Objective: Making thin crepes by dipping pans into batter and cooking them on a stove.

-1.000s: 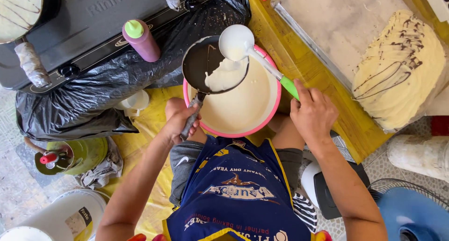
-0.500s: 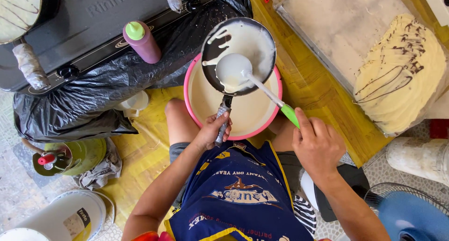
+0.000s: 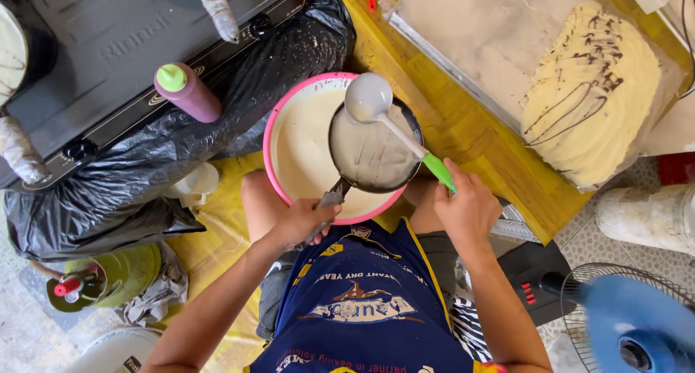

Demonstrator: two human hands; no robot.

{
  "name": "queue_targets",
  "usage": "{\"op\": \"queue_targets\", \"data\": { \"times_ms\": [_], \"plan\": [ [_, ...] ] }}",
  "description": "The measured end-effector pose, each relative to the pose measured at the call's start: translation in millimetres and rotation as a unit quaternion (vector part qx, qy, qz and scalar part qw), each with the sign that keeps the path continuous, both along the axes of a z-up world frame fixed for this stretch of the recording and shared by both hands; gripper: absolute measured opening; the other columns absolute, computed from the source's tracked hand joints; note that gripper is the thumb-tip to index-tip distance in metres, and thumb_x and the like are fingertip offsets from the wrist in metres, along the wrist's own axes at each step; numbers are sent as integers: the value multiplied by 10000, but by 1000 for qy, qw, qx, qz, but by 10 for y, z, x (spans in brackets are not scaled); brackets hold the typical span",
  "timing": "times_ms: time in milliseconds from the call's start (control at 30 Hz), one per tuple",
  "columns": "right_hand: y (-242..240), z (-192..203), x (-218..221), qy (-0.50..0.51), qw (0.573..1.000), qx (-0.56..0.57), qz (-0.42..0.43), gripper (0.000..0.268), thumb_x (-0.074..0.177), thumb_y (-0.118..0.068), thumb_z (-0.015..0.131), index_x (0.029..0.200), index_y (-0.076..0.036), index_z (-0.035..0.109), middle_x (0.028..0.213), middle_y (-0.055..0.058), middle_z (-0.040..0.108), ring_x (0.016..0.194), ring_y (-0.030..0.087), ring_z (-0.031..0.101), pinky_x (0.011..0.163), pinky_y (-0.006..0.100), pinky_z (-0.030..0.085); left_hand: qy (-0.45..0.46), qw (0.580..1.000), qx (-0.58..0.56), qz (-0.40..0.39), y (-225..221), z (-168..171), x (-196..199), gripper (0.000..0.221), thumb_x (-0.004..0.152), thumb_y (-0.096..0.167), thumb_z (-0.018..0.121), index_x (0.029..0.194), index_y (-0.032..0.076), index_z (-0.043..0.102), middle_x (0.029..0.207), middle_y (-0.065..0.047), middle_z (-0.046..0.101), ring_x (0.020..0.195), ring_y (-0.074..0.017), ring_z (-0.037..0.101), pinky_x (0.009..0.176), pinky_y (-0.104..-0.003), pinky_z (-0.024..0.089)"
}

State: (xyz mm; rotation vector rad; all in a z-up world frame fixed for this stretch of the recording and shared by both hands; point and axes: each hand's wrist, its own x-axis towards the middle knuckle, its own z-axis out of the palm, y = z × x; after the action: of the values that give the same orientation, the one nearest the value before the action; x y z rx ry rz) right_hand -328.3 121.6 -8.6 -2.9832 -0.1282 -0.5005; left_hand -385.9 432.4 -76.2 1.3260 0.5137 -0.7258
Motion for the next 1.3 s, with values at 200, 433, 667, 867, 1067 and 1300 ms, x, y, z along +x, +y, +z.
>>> {"op": "queue_targets", "data": {
  "times_ms": [200, 433, 667, 867, 1067, 1300],
  "plan": [
    [-191, 55, -87, -93, 993, -57, -34, 485, 757, -304, 809, 1234, -385, 785, 874, -43, 678, 746, 234, 711, 668, 345, 577, -27, 994, -92, 49, -69, -343, -213, 354, 914, 270, 789, 852, -47, 645, 507, -155, 572, 321, -200, 554, 296, -285, 455],
    [-359, 37, -151, -113, 993, -27, -12, 443, 778, -294, 832, 1213, -376, 804, 867, -60, 690, 750, 215, 711, 672, 310, 557, -33, 990, -116, 79, -60, -239, -207, 355, 936, 271, 773, 856, -45, 634, 496, -152, 563, 303, -196, 543, 289, -286, 444],
    [-326, -88, -124, -130, 991, 27, 2, 428, 772, -269, 870, 1186, -362, 812, 874, -46, 697, 776, 214, 721, 680, 293, 555, -37, 990, -102, 95, 57, -311, -188, 357, 947, 267, 753, 850, -53, 628, 492, -144, 559, 303, -182, 543, 288, -276, 445],
    [-112, -117, -37, -118, 992, 31, 20, 460, 721, -238, 866, 1165, -343, 808, 833, -34, 684, 709, 232, 707, 641, 321, 559, -44, 988, -106, 101, 29, -311, -167, 376, 947, 288, 752, 850, -58, 644, 501, -138, 555, 311, -177, 544, 296, -276, 445],
    [-235, -66, -248, -96, 995, 29, 21, 401, 792, -273, 873, 1182, -350, 815, 858, -82, 698, 716, 182, 701, 662, 272, 537, -46, 983, -111, 138, 3, -311, -130, 361, 968, 272, 729, 856, -61, 645, 499, -139, 547, 302, -187, 535, 287, -281, 436],
    [-512, -139, -217, 4, 992, 124, -37, 399, 852, -273, 867, 1241, -336, 810, 870, 34, 715, 776, 327, 701, 736, 395, 543, -42, 989, -15, 143, 321, -210, -3, 393, 924, 292, 777, 853, -72, 649, 496, -150, 563, 321, -198, 548, 290, -311, 456]
  ]
}}
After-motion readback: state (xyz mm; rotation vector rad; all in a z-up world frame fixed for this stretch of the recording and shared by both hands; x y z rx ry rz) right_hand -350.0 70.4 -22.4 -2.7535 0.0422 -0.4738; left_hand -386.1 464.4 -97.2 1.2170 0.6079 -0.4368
